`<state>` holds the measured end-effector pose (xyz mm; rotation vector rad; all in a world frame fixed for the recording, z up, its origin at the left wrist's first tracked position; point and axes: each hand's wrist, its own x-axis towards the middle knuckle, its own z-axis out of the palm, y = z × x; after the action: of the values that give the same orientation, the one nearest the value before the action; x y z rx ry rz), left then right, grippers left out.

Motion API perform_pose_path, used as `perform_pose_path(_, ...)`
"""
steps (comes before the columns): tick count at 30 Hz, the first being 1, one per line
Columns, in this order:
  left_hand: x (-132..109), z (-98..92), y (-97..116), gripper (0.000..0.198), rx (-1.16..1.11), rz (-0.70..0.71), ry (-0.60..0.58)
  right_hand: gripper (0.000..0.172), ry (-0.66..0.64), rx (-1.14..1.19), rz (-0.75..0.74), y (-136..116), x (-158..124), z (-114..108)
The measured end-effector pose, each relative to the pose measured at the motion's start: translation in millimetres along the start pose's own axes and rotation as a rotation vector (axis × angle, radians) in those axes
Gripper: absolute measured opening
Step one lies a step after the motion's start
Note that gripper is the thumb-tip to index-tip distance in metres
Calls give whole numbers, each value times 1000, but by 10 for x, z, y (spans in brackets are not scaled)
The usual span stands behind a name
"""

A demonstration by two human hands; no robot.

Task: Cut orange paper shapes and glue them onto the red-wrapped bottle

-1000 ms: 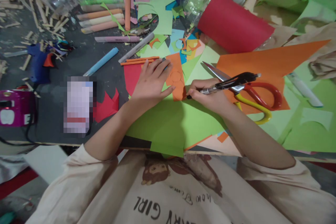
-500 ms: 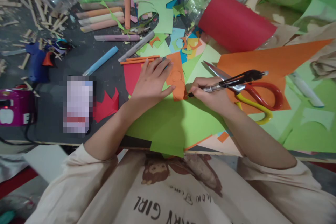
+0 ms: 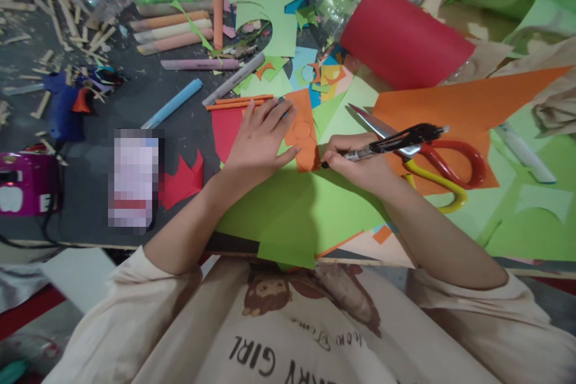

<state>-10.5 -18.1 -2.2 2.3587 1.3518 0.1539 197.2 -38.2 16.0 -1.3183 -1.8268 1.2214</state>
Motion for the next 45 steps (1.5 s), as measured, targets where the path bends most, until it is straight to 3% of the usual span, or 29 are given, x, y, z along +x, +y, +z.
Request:
perform_pose_path(13,2,-8,19,60,28,-20,-10,19,-32,107,39,26,9,4)
perform_pose_path(15,-1,-20,25,60,29,-19,-7,15,46,202,94,48,21,2)
perform_pose_path(19,-26,-45,73,53,58,77,-14,13,332,350,181,116,65,-2)
perform_pose_path(23,-61,-64,130,42,57,268,-47,19,417,384,182,182,91,-6)
perform_pose_path(28,-51,-147,106,30,14,300,-12,25,387,326,165,243,76,-5)
perform_pose_path(33,-35,-203,47,23,-36,392,-153,22,358,327,132,223,79,-15)
perform_pose_path(37,-76,-151,56,34,-24,438,-224,16,304,329,100,163,85,-28)
perform_pose_path(42,-104,-100,82,47,-25,455,-252,15,109,243,66,73,66,-36)
perform_pose_path(45,-98,-99,84,48,-30,441,-265,16,56,198,49,41,59,-25)
